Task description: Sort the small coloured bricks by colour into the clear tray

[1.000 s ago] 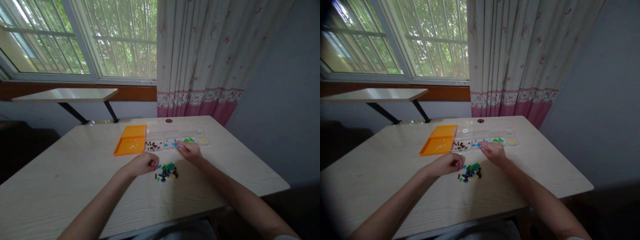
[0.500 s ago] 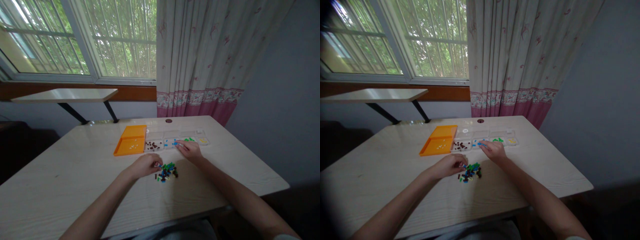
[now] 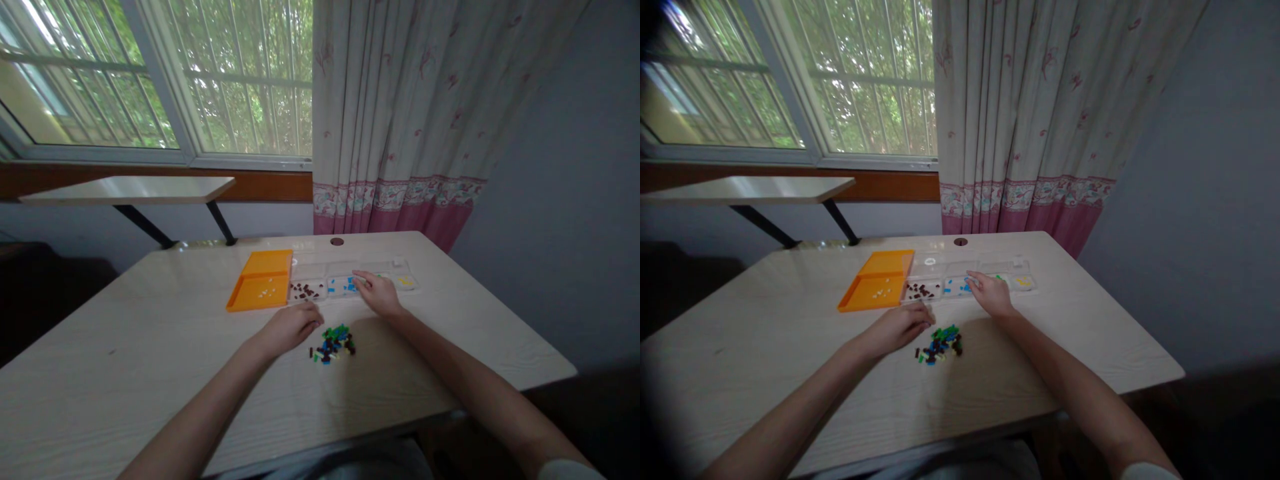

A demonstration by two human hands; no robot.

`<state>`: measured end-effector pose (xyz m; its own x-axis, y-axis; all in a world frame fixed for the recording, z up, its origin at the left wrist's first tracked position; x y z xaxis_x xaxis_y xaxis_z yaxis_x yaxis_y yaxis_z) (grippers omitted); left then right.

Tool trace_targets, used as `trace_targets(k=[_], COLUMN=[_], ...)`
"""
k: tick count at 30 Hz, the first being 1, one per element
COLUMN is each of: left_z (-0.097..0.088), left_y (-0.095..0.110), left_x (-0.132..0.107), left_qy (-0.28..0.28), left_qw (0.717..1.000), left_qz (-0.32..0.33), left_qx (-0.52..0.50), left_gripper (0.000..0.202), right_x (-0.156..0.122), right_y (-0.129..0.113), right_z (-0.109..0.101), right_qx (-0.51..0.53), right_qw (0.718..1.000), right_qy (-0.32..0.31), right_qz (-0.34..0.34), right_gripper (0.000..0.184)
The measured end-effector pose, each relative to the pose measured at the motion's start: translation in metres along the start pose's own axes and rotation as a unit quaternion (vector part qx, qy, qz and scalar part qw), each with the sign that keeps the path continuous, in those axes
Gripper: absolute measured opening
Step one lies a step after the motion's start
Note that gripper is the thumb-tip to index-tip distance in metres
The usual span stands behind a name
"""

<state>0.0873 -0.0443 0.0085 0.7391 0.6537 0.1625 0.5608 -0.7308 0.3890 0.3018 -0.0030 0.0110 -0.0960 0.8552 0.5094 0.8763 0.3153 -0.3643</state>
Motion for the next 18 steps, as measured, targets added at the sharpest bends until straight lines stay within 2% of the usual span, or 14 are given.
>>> trace_targets(k=[4, 9, 13, 18], left_z=[0.000, 0.000, 0.000, 0.005], left_y=[-0.001, 0.002, 0.004, 0.002], left_x=[0.002, 0.007, 0.010, 0.011], left_qy=[0.058, 0.133, 0.144, 0.138], left_qw=[0.995, 0.954, 0.926, 0.912], left_qz=[-0.031, -0.076, -0.076, -0.070], left_qx=[-0.072, -0.256, -0.340, -0.380], left_gripper=[0.023, 0.011, 0.015, 0.018], right_x=[-0.004, -0.023, -0.036, -0.039], right_y=[-0.009, -0.041, -0.062, -0.066], right_z=[0.000, 0.006, 0.004, 0.001], right_qx=[-0.003, 0.034, 0.062, 0.070], right_qw=[0.999, 0.981, 0.965, 0.962], right_qy=[-0.032, -0.052, -0.022, 0.001], right_qz=[-0.033, -0.182, -0.252, -0.265], right_gripper=[0.029, 0.023, 0.021, 0.019])
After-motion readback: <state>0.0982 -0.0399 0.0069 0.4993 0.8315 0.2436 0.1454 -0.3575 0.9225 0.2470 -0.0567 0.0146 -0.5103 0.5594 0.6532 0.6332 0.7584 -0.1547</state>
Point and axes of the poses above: each hand's wrist, its own x-axis towards the middle knuckle, its own z-axis out of the palm, y = z × x, the point moved 4 cm from there along x, towards the middle knuckle, and after that the axes turned 1 degree about -x, right-handed, at the moved point
